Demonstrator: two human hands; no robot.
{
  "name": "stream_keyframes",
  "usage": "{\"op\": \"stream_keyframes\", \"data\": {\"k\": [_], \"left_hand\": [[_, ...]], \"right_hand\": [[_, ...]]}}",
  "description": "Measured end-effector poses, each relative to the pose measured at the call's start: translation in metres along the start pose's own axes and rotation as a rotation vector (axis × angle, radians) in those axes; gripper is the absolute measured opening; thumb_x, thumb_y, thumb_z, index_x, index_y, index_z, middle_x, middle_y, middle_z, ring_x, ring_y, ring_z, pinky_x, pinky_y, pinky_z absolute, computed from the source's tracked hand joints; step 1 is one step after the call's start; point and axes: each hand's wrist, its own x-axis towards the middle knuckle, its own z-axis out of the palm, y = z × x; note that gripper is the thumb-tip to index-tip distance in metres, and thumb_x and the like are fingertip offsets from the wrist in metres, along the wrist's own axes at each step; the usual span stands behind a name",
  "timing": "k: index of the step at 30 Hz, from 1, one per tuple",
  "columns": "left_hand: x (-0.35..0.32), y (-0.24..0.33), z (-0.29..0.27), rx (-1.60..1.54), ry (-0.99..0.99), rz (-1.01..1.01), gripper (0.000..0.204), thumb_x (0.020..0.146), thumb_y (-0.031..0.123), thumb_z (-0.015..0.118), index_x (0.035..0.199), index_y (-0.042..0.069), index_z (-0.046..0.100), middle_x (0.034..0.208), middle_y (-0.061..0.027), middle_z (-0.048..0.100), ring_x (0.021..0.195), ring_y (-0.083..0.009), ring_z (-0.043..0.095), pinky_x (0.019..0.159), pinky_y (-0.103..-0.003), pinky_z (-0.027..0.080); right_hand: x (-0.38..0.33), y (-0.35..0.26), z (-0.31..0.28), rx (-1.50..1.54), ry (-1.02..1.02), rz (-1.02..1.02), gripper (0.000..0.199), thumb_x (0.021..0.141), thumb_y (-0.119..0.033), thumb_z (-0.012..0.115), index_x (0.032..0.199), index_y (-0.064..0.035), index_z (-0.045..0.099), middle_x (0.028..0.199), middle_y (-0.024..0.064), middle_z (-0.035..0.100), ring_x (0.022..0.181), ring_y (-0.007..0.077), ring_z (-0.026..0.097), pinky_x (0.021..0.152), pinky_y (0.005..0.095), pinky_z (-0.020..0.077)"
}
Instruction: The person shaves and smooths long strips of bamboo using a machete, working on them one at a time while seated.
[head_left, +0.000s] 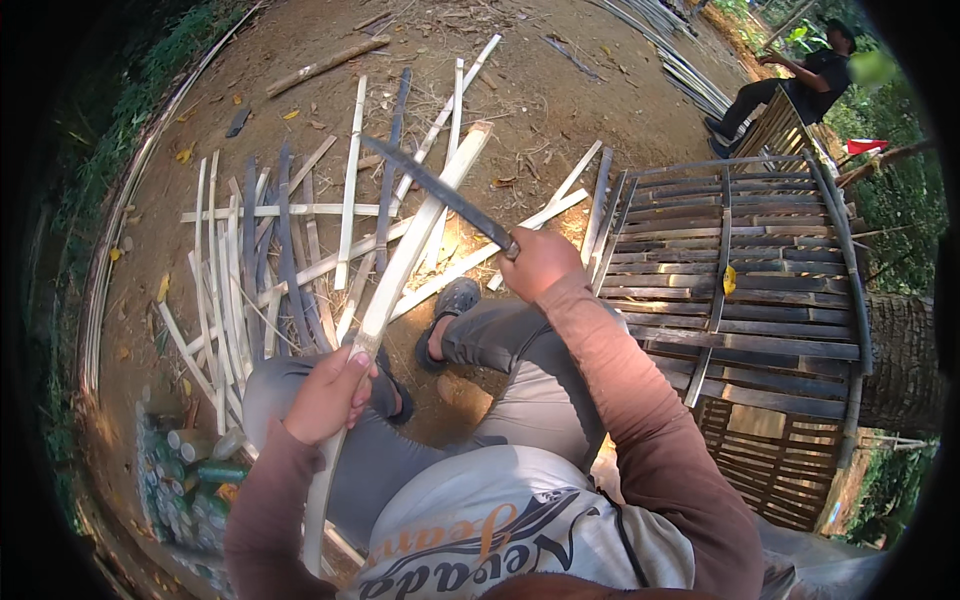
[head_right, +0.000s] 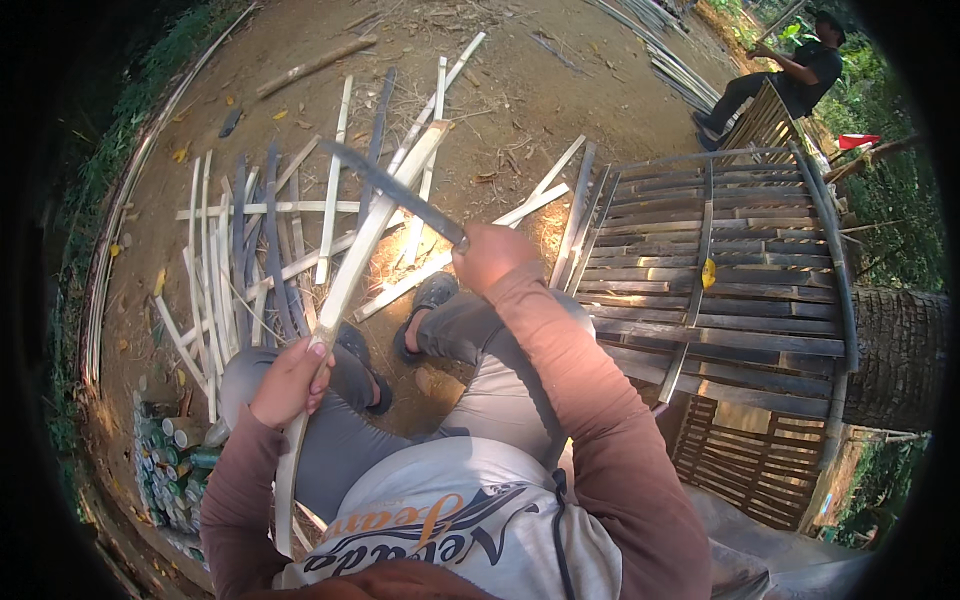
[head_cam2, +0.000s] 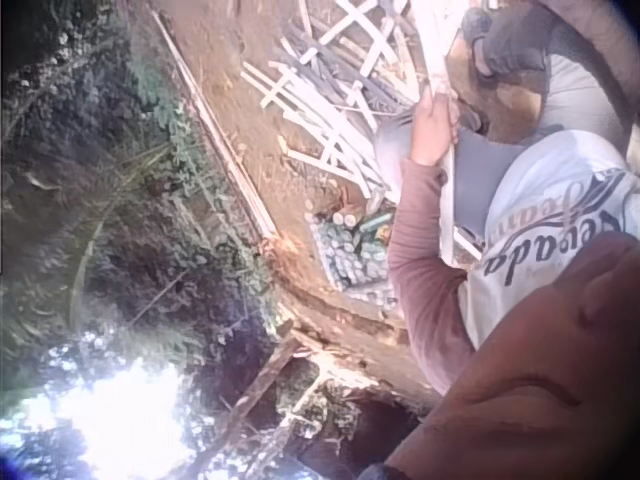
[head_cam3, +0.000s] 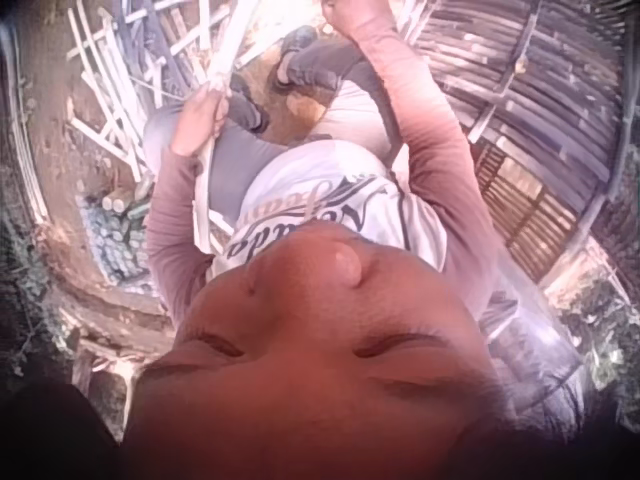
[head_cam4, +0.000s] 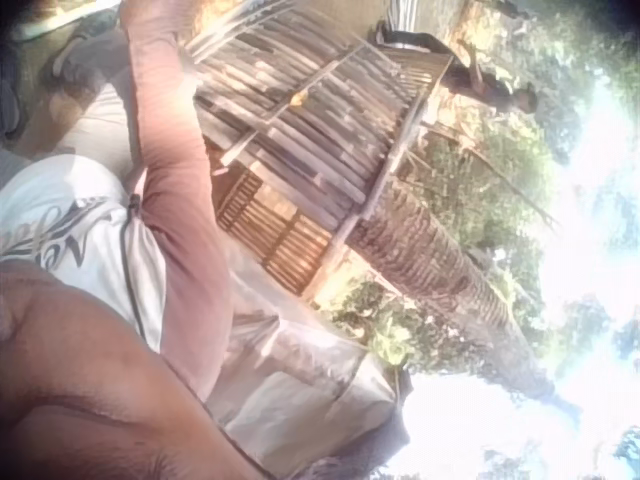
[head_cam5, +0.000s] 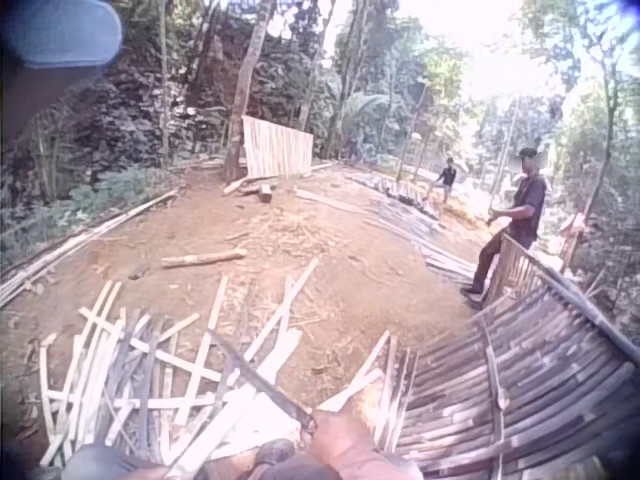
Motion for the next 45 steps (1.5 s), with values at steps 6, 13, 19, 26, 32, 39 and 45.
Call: {"op": "stream_keyframes", "data": {"k": [6, 13, 19, 26, 32, 39, 45], "left_hand": [[-0.011, 0.005, -0.002, 0.061, 0.051, 0.003, 0.030, 0.113, 0.032, 0.041, 0.104, 0.006, 0.053, 0.065, 0.0009, 0.045, 0.049, -0.0083, 0.042, 0.045, -0.025, 0.038], [-0.074, -0.016, 0.006, 0.025, 0.003, -0.033, 0.032, 0.113, 0.034, 0.042, 0.107, 0.004, 0.053, 0.066, -0.0004, 0.047, 0.052, -0.0095, 0.045, 0.047, -0.027, 0.042], [-0.087, -0.012, -0.021, 0.318, 0.316, -0.023, 0.031, 0.112, 0.031, 0.044, 0.106, 0.004, 0.056, 0.066, -0.0028, 0.048, 0.054, -0.0108, 0.048, 0.058, -0.030, 0.051], [-0.100, 0.051, -0.091, 0.282, 0.831, 0.400, 0.032, 0.113, 0.032, 0.042, 0.103, 0.006, 0.057, 0.067, 0.0001, 0.046, 0.061, -0.0063, 0.045, 0.055, -0.025, 0.044], [-0.107, 0.042, -0.052, 0.289, 0.643, 0.281, 0.032, 0.112, 0.032, 0.045, 0.103, 0.004, 0.057, 0.062, 0.0039, 0.039, 0.051, -0.0049, 0.039, 0.044, -0.023, 0.035], [-0.162, 0.062, -0.076, 0.174, 0.982, 0.388, 0.028, 0.110, 0.039, 0.048, 0.106, 0.012, 0.058, 0.069, 0.0073, 0.040, 0.054, -0.0017, 0.034, 0.046, -0.020, 0.026], [-0.216, 0.071, -0.106, 0.141, 1.214, 0.508, 0.032, 0.110, 0.042, 0.046, 0.113, 0.012, 0.058, 0.069, 0.0069, 0.039, 0.053, -0.0021, 0.033, 0.046, -0.020, 0.027]], "right_hand": [[-0.009, -0.002, -0.004, -0.046, -0.093, -0.102, 0.026, 0.085, -0.032, 0.071, 0.099, -0.0100, 0.073, 0.090, 0.0138, 0.074, 0.089, 0.0374, 0.072, 0.082, 0.0474, 0.0578], [0.021, 0.110, -0.027, 0.404, 0.277, 0.327, 0.025, 0.087, -0.026, 0.067, 0.094, -0.0031, 0.074, 0.085, 0.0202, 0.073, 0.082, 0.0381, 0.071, 0.077, 0.0450, 0.0554], [-0.008, 0.124, -0.022, 0.501, 0.241, 0.319, 0.025, 0.086, -0.028, 0.070, 0.095, -0.0044, 0.075, 0.078, 0.0201, 0.070, 0.076, 0.0357, 0.069, 0.071, 0.0432, 0.0530], [-0.031, 0.102, -0.023, 0.384, 0.225, 0.284, 0.027, 0.086, -0.032, 0.071, 0.098, -0.0078, 0.076, 0.084, 0.0190, 0.072, 0.082, 0.0383, 0.070, 0.074, 0.0446, 0.0550], [-0.057, 0.054, -0.016, 0.209, 0.112, 0.102, 0.026, 0.088, -0.034, 0.065, 0.093, -0.0102, 0.076, 0.087, 0.0180, 0.073, 0.086, 0.0393, 0.071, 0.078, 0.0501, 0.0568], [-0.106, -0.036, 0.008, 0.397, -0.153, -0.330, 0.048, 0.096, -0.052, 0.064, 0.102, -0.0050, 0.069, 0.092, 0.0166, 0.071, 0.087, 0.0379, 0.071, 0.079, 0.0470, 0.0561], [-0.134, -0.088, 0.058, 0.376, -0.002, -0.883, 0.038, 0.096, -0.048, 0.064, 0.097, -0.0098, 0.061, 0.090, 0.0085, 0.067, 0.085, 0.0317, 0.068, 0.078, 0.0447, 0.0526]]}}
